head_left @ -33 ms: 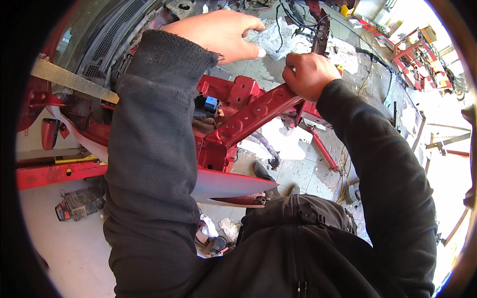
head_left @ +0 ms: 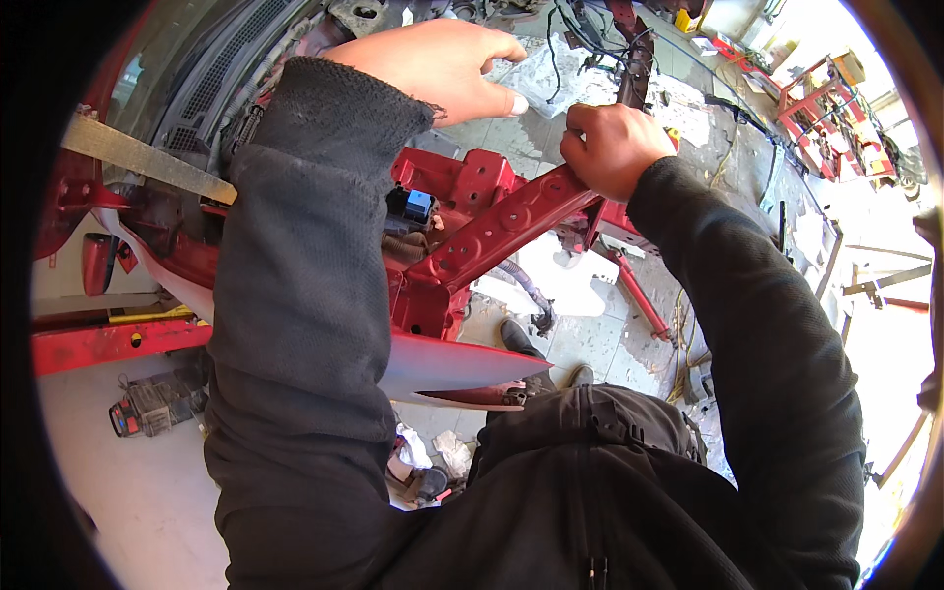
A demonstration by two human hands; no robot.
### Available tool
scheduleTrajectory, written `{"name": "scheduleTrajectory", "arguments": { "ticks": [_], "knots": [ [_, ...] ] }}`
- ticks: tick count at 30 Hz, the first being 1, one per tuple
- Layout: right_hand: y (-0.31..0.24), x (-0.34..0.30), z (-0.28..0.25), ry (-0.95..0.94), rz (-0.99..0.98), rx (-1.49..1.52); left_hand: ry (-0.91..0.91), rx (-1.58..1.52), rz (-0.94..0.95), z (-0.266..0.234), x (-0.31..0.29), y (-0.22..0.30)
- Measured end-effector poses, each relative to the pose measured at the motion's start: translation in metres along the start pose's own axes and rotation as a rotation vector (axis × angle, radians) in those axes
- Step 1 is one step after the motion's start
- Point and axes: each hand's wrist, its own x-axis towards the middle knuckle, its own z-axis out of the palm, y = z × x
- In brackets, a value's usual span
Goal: The person uses a hydraulic jack to straighten a bent metal car frame part on the floor. They then stand and align a red subframe component with the car's chassis, holding it in place while another person assists with positioning.
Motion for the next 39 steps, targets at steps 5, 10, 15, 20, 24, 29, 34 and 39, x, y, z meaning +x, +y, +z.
{"name": "scheduleTrajectory", "arguments": {
  "ticks": [5,10,15,20,24,29,34,39],
  "knots": [
    [0.001,0.0,0.001,0.017,-0.019,0.01,-0.016,-0.002,-0.034,0.0,0.0,0.004],
    [-0.001,0.0,-0.001,-0.005,0.011,-0.014,0.002,-0.011,-0.035,0.0,-0.001,0.002],
    [-0.001,-0.001,-0.002,-0.001,0.002,-0.001,0.082,0.001,0.012,-0.001,-0.002,-0.002],
    [0.001,0.0,-0.001,-0.006,0.01,0.004,-0.002,-0.088,-0.154,-0.019,-0.006,-0.013],
    [0.001,0.0,0.0,0.018,-0.014,0.018,0.045,-0.131,-0.148,-0.025,-0.009,-0.019],
    [0.0,-0.001,0.0,0.027,-0.008,0.028,0.03,-0.077,-0.095,-0.013,-0.004,-0.014],
    [-0.001,0.0,-0.003,-0.011,0.011,0.008,0.03,-0.06,-0.079,-0.006,-0.001,-0.014],
    [-0.002,0.0,-0.003,0.013,0.007,-0.003,-0.071,-0.062,-0.144,-0.006,0.004,-0.014]
  ]
}}
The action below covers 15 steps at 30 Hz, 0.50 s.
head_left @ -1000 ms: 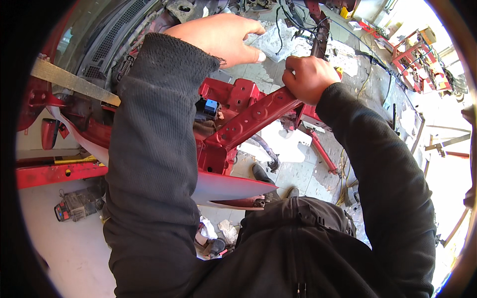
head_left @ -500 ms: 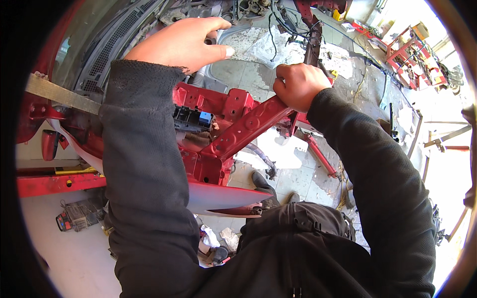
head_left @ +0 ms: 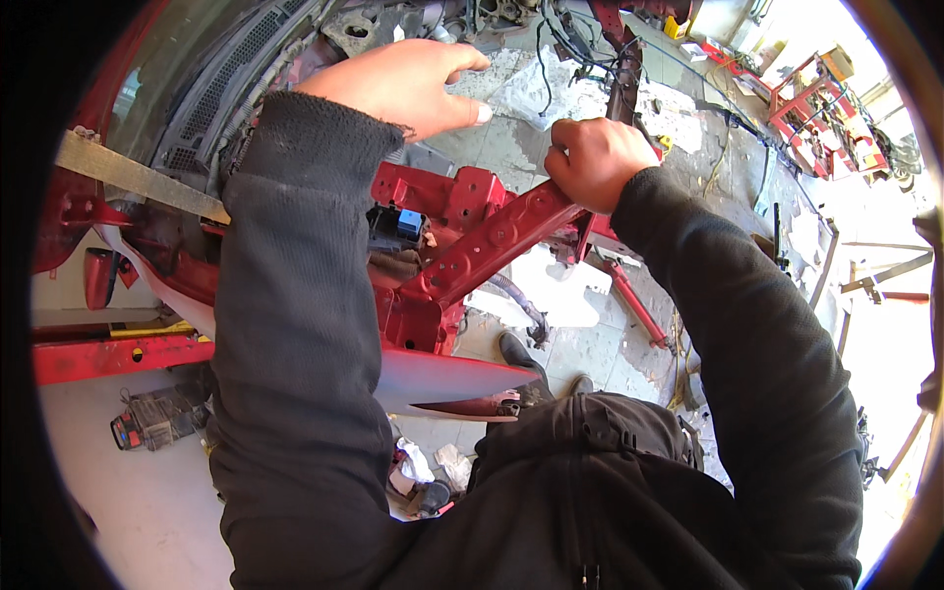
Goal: The person uses a hydraulic jack to straighten a bent metal car frame part on the floor. They then stand and align a red subframe component with the car's chassis, holding it in place while another person assists with positioning.
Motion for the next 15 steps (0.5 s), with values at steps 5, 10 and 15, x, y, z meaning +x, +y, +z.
{"name": "scheduleTrajectory", "arguments": {
  "ticks": [5,10,15],
  "knots": [
    [0.001,-0.001,0.003,-0.009,0.004,-0.004,0.03,0.056,0.082,-0.005,-0.002,0.011],
    [0.0,-0.001,0.002,-0.011,0.005,-0.001,-0.004,0.078,0.126,-0.014,-0.007,0.022],
    [0.0,-0.001,0.002,-0.011,0.009,0.003,-0.02,0.054,0.123,-0.016,-0.01,0.024]
  ]
}}
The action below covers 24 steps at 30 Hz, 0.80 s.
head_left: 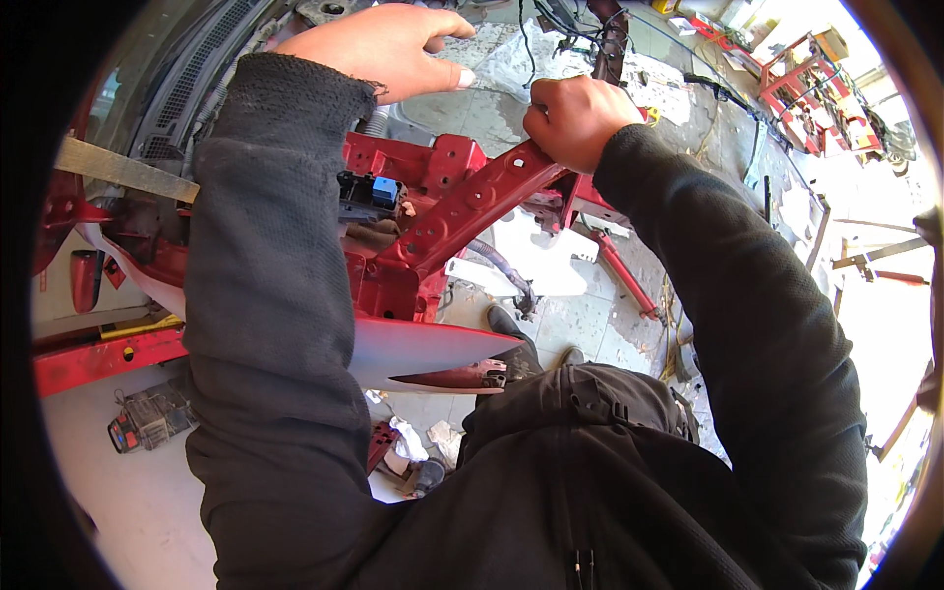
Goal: The person uses a hydraulic jack to straighten a bent metal car frame part on the floor. They then stand and align a red subframe component with the car's chassis, holding it in place while another person assists with positioning.
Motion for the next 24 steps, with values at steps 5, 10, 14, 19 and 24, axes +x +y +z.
{"name": "scheduleTrajectory", "arguments": {
  "ticks": [5,10,14,19,24],
  "knots": [
    [0.002,0.0,0.003,0.037,-0.033,-0.03,0.005,-0.015,0.007,0.003,0.002,0.001],
    [0.003,-0.001,0.004,0.045,-0.024,-0.002,-0.047,-0.069,-0.04,0.003,0.003,-0.01],
    [0.0,-0.002,0.002,0.042,0.019,-0.005,0.038,-0.019,0.034,0.014,0.008,-0.024],
    [-0.003,-0.002,-0.006,-0.083,0.076,-0.007,0.059,-0.136,-0.02,0.022,0.007,-0.033],
    [-0.003,-0.005,-0.01,-0.077,0.064,0.022,0.04,-0.164,-0.068,0.021,0.007,-0.029]
  ]
}}
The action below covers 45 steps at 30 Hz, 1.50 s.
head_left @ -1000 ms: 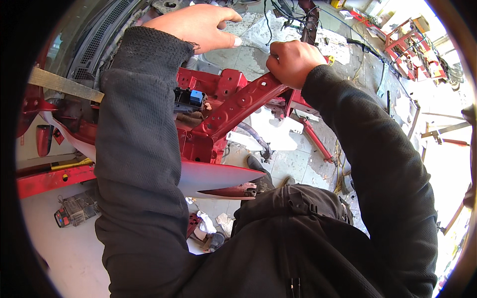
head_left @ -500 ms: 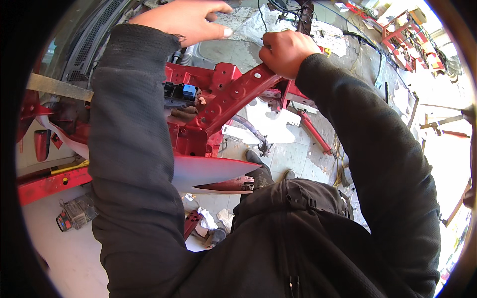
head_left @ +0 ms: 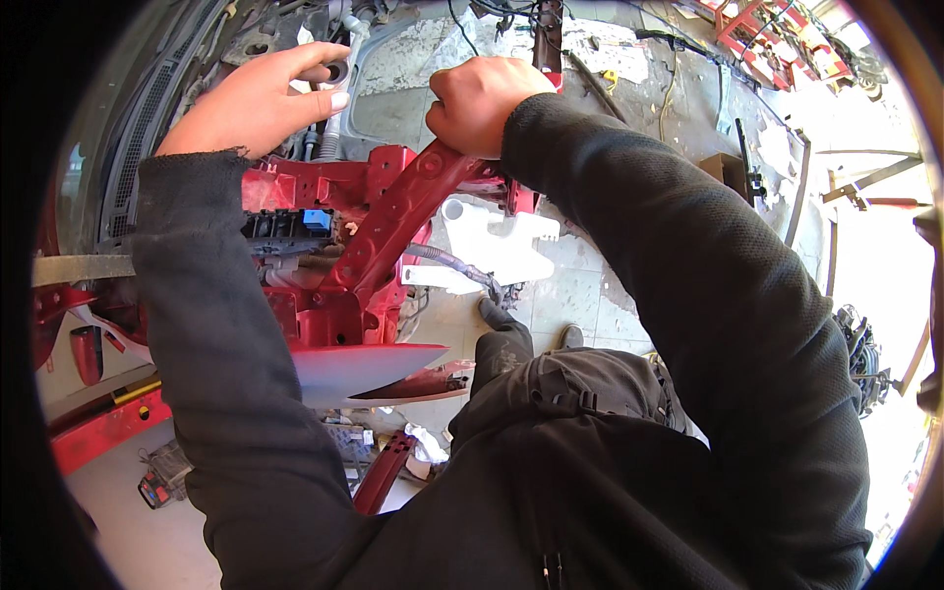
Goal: The person uses a hydraulic jack to straighten a bent metal car frame part on the floor. They then stand and align a red subframe component with the car's chassis, holding it in place while another person assists with positioning.
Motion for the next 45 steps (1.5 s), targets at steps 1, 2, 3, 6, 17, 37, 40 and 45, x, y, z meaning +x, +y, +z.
{"name": "scheduleTrajectory", "arguments": {
  "ticks": [1,2,3,6,17,37,40,45],
  "knots": [
    [0.0,0.0,0.001,-0.001,-0.002,0.009,-0.007,0.017,-0.015,0.001,0.001,0.002],
    [0.001,0.0,0.001,0.002,-0.003,0.015,-0.011,0.023,-0.023,0.001,0.001,0.003],
    [0.002,0.0,0.003,0.004,-0.005,0.019,-0.01,0.017,-0.025,0.003,0.001,0.005],
    [0.005,0.001,0.007,0.058,-0.033,0.041,-0.025,-0.011,-0.032,0.004,0.001,0.008],
    [0.001,0.0,0.001,-0.022,0.007,0.01,-0.019,0.042,-0.023,0.005,0.003,0.001],
    [0.011,0.001,0.001,0.015,-0.097,0.103,-0.075,-0.01,-0.025,0.005,0.004,0.029],
    [0.011,0.0,0.003,0.061,-0.119,0.125,-0.089,-0.009,0.001,0.008,0.005,0.032],
    [0.013,-0.001,0.012,0.129,-0.122,0.108,-0.094,-0.033,0.065,0.013,0.007,0.023]
  ]
}}
